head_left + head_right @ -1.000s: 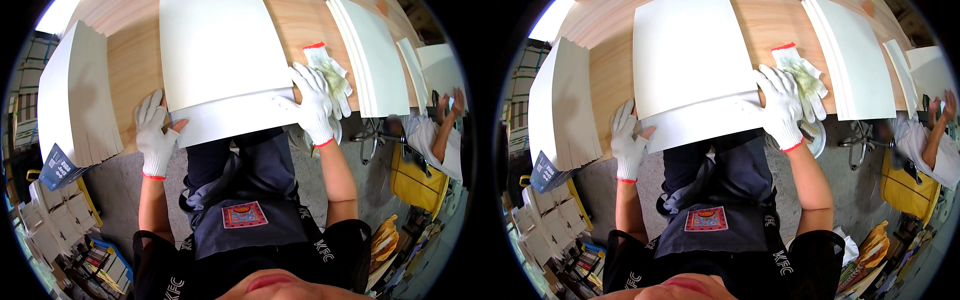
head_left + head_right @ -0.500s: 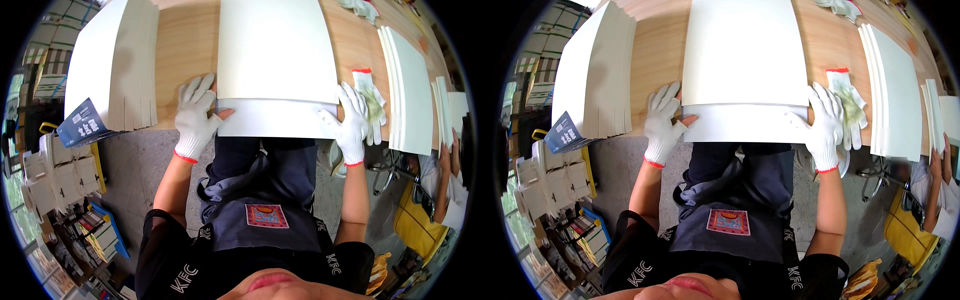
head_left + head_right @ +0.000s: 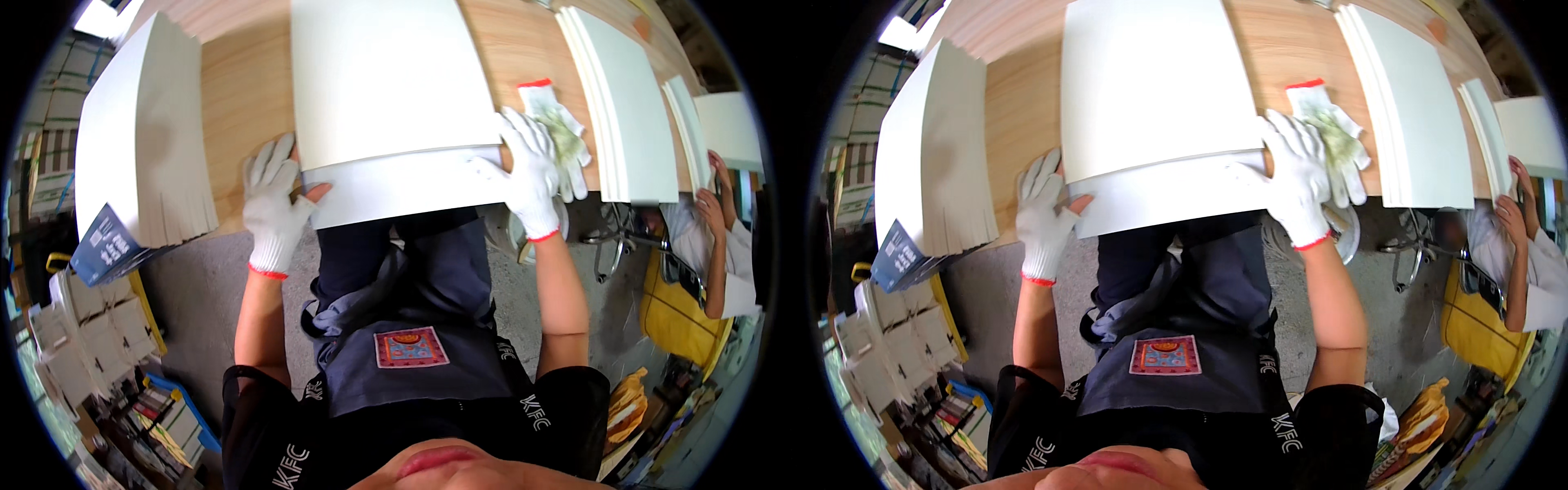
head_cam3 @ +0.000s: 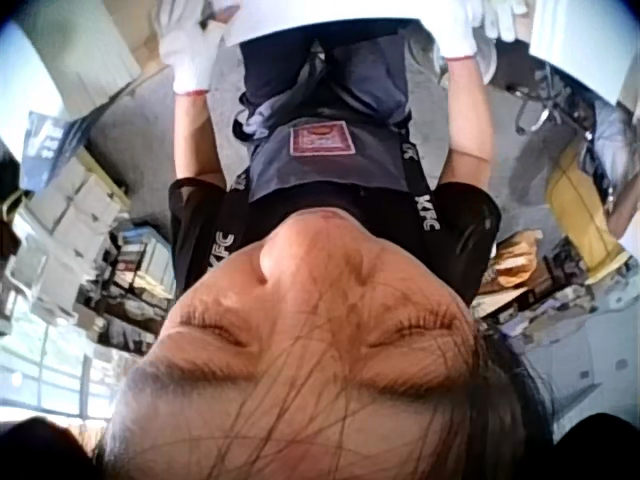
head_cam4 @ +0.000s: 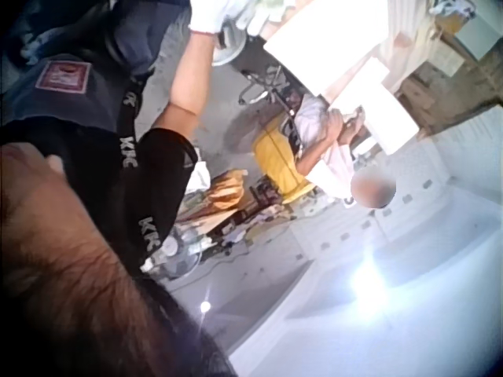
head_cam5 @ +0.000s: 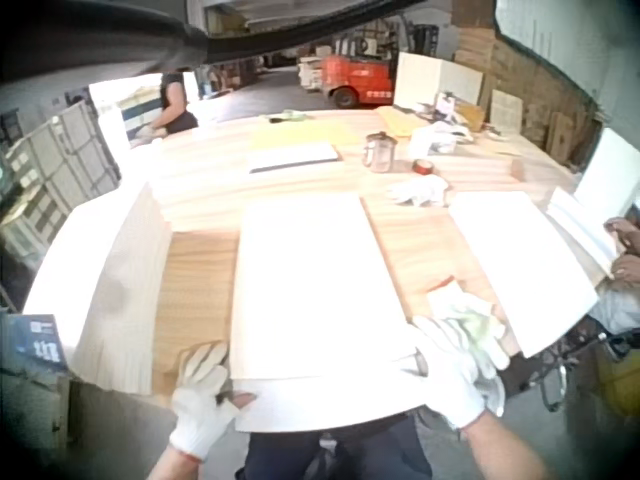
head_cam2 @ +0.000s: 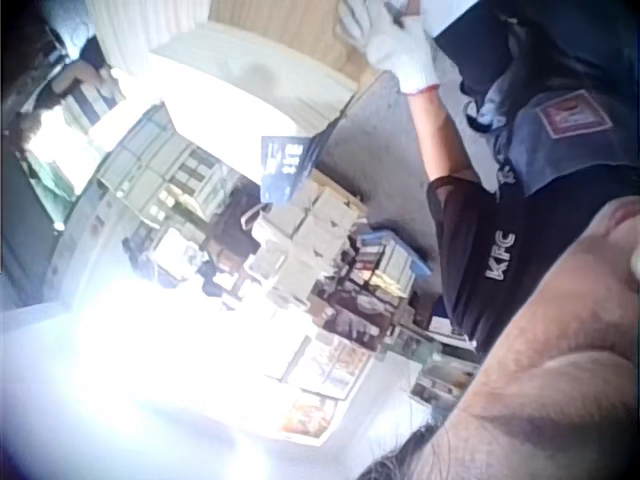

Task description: The person assembles notebooks by placing white paper sheets into blue covers and pressing them together. They repeatedly handle stacks of paper and covers, occasionally using a brush to apply adhesive to the paper edges. The process involves repetitive folding and stacking of the finished notebooks.

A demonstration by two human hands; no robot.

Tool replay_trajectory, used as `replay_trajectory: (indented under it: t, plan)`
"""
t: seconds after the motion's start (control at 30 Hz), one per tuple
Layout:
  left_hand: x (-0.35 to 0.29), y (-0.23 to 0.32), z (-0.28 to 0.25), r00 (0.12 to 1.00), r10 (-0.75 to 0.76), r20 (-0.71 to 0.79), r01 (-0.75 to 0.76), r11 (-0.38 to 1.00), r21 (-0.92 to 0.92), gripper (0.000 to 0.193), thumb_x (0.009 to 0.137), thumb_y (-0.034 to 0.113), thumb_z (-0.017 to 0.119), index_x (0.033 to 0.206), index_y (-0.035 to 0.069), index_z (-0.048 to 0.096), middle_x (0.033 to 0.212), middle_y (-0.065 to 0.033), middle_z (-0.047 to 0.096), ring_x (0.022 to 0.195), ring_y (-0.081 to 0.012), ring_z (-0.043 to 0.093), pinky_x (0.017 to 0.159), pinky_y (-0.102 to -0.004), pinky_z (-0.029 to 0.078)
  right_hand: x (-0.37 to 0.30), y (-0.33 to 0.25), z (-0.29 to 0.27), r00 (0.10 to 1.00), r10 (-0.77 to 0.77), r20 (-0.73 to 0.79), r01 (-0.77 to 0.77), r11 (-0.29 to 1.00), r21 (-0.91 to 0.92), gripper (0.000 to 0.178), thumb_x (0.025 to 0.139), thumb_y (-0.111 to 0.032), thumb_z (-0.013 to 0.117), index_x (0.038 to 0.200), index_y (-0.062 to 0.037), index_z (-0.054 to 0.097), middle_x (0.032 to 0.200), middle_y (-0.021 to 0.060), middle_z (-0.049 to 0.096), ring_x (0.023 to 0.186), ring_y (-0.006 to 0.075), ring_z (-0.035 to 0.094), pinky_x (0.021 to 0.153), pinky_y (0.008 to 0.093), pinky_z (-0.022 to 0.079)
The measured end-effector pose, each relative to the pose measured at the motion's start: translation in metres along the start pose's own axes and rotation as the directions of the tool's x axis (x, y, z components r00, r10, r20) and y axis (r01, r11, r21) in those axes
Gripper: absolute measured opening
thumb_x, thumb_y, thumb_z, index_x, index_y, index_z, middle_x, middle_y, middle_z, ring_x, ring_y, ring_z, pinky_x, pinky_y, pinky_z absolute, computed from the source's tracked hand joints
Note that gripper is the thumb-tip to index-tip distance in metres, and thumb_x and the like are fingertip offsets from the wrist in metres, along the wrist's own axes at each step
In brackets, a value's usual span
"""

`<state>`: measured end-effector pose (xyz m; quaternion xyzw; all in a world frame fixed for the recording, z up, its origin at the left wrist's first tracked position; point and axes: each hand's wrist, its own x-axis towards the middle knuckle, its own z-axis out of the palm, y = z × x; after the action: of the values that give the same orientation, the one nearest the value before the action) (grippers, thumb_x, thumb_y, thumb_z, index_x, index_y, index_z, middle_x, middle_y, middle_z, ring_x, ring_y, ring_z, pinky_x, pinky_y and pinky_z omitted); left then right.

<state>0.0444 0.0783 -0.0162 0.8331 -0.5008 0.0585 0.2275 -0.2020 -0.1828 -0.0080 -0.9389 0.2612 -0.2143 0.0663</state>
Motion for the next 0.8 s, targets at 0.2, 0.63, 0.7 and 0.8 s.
replay_trajectory:
  t: [0.2,0.63,0.7,0.8]
  plan:
    - [-0.004,0.000,0.002,1.000,-0.009,0.008,0.009,0.999,0.036,0.062,0.071,0.031,0.080,0.123,0.002,0.063,0.137,-0.0147,0.056,0.128,-0.0374,0.048,0.110,-0.0499,0.032,-0.005,0.010,0.013,0.999,0.009,-0.037,-0.006,0.995,0.095,0.077,0.073,-0.057,0.077,0.128,-0.0060,0.060,0.133,0.0145,0.057,0.128,0.0322,0.048,0.113,0.0502,0.028]
    - [0.021,0.060,-0.027,0.962,0.182,0.204,-0.183,0.983,-0.013,0.096,0.046,0.034,0.091,0.134,0.016,0.057,0.132,-0.0076,0.056,0.122,-0.0330,0.053,0.101,-0.0440,0.046,-0.005,0.008,0.016,0.997,0.012,-0.071,-0.008,0.998,0.062,0.071,0.072,-0.055,0.077,0.123,-0.0077,0.063,0.132,0.0122,0.059,0.127,0.0329,0.049,0.113,0.0502,0.029]
    - [0.022,0.058,-0.031,0.955,0.190,0.228,-0.192,0.981,-0.011,0.094,0.047,0.033,0.091,0.133,0.016,0.057,0.132,-0.0069,0.056,0.122,-0.0320,0.052,0.099,-0.0435,0.048,-0.004,0.008,0.015,0.998,0.007,-0.067,-0.003,0.998,0.066,0.071,0.073,-0.055,0.077,0.124,-0.0066,0.063,0.133,0.0123,0.059,0.127,0.0324,0.049,0.114,0.0495,0.028]
    - [0.027,0.057,-0.037,0.943,0.242,0.227,-0.249,0.968,0.003,0.080,0.055,0.027,0.089,0.128,0.015,0.059,0.131,-0.0074,0.058,0.117,-0.0310,0.058,0.094,-0.0404,0.052,-0.005,0.010,0.016,0.997,-0.003,-0.076,0.007,0.998,0.058,0.073,0.073,-0.055,0.076,0.125,-0.0049,0.062,0.133,0.0124,0.058,0.128,0.0322,0.049,0.114,0.0495,0.028]
